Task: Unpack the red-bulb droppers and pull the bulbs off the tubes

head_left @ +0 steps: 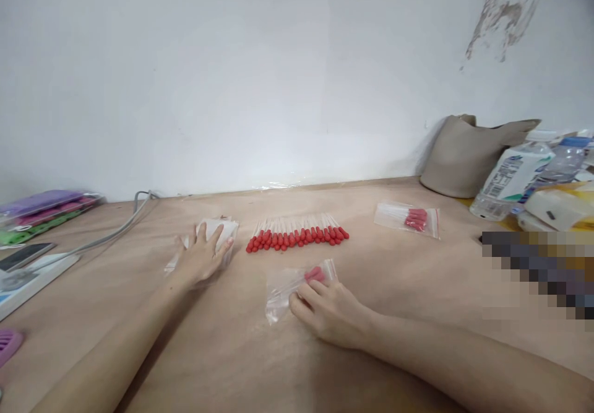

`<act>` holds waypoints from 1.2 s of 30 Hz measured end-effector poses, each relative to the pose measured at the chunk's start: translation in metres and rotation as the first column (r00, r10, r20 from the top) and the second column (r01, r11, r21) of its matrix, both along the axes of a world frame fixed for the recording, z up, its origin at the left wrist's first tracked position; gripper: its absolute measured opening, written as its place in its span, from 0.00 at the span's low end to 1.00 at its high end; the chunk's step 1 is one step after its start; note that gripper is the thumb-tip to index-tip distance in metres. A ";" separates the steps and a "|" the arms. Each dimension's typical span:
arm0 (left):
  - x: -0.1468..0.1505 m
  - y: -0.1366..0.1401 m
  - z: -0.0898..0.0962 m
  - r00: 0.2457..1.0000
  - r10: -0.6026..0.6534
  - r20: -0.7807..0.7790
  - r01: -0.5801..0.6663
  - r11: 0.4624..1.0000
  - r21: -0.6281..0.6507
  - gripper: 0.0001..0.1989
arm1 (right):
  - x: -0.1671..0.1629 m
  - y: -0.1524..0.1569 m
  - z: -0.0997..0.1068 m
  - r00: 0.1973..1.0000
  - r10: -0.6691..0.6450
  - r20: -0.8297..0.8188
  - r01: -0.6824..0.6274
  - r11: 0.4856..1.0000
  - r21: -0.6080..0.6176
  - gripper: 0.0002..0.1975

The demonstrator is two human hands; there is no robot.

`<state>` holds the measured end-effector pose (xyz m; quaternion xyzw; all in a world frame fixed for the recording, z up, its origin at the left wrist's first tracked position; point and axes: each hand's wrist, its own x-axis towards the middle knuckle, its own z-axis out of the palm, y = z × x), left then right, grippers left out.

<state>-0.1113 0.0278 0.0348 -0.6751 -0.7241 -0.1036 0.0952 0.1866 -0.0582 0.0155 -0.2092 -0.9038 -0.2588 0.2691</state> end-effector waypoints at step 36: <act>0.108 -0.074 0.005 0.586 -0.691 0.424 0.806 0.553 -0.213 0.21 | 0.059 0.034 -0.012 0.911 -0.069 -0.406 -0.258 0.674 -0.692 0.07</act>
